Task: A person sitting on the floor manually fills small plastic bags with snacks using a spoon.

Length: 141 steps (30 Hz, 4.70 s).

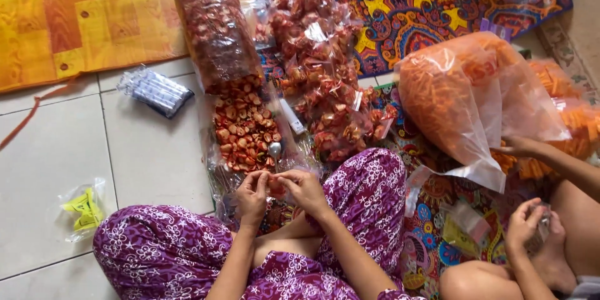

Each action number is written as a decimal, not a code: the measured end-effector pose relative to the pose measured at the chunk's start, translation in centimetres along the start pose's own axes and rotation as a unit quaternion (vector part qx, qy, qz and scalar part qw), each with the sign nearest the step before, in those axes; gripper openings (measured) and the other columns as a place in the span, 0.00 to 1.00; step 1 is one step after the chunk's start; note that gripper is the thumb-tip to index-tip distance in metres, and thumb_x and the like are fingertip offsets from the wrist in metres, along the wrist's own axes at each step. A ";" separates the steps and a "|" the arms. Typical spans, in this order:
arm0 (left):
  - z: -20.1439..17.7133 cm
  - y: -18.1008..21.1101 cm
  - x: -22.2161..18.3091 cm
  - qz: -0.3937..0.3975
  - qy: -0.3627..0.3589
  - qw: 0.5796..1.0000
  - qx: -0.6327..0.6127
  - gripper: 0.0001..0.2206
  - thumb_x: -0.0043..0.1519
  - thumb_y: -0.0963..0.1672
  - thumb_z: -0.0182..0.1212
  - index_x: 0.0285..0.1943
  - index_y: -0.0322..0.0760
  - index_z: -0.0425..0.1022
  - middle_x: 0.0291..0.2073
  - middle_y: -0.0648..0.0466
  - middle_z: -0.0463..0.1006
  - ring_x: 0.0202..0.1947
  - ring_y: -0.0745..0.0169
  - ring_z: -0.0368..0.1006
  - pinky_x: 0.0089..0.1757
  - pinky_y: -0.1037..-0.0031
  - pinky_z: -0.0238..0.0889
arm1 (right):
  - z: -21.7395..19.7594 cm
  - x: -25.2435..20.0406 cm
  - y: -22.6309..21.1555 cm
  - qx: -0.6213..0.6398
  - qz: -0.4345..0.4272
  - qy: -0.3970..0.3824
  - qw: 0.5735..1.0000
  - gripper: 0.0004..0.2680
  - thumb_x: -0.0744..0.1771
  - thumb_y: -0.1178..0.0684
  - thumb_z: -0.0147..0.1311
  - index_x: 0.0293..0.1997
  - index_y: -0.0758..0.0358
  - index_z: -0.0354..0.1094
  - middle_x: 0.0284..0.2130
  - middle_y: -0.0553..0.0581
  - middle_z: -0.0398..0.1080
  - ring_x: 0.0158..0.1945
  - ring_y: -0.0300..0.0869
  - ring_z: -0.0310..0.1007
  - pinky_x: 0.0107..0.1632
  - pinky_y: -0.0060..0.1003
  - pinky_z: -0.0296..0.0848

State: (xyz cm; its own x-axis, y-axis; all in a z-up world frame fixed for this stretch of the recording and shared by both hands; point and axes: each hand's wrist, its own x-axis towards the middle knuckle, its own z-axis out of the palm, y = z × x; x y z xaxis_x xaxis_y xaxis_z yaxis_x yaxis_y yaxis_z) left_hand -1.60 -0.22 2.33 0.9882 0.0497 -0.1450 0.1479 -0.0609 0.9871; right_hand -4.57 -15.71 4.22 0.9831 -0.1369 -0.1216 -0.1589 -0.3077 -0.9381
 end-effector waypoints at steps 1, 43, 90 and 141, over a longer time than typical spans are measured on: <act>0.3 0.6 -0.2 -0.007 -0.001 1.000 0.001 0.05 0.65 0.43 0.65 0.39 0.38 0.84 0.26 0.51 0.83 0.30 0.69 0.77 0.39 0.72 0.73 | -1.1 -0.2 -1.0 0.000 0.007 -0.002 1.000 0.05 0.65 0.56 0.62 0.40 0.51 0.83 0.32 0.53 0.81 0.38 0.42 0.80 0.44 0.37 0.75; -1.1 -1.0 0.8 -0.004 0.114 0.994 0.000 0.08 0.67 0.40 0.58 0.49 0.42 0.81 0.28 0.55 0.81 0.25 0.68 0.76 0.32 0.76 0.71 | -6.3 6.1 8.9 -0.553 0.121 -0.180 0.804 0.10 0.60 0.39 0.58 0.40 0.44 0.75 0.38 0.56 0.77 0.47 0.57 0.78 0.49 0.51 0.75; -1.9 7.3 -1.6 0.067 0.020 0.992 0.103 0.07 0.67 0.43 0.61 0.51 0.43 0.82 0.37 0.54 0.81 0.38 0.63 0.80 0.41 0.74 0.74 | 2.3 -0.2 -8.5 0.114 -0.021 0.142 0.983 0.17 0.65 0.64 0.63 0.59 0.59 0.67 0.36 0.60 0.78 0.38 0.39 0.79 0.44 0.31 0.78; -2.8 4.8 -1.4 0.007 -0.019 0.999 0.039 0.09 0.55 0.38 0.68 0.34 0.42 0.70 0.21 0.52 0.80 0.20 0.64 0.75 0.24 0.78 0.66 | 2.5 0.7 -4.1 -0.100 -0.112 0.146 0.978 0.06 0.64 0.64 0.59 0.40 0.57 0.70 0.31 0.54 0.79 0.31 0.40 0.80 0.35 0.33 0.76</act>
State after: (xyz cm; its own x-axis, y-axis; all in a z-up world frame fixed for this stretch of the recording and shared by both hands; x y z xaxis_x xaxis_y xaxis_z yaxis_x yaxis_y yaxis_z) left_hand -2.35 2.22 7.48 0.9908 0.0100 -0.1353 0.1353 -0.1384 0.9811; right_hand -2.98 -12.21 7.14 0.9324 -0.2984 0.2037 0.0132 -0.5353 -0.8446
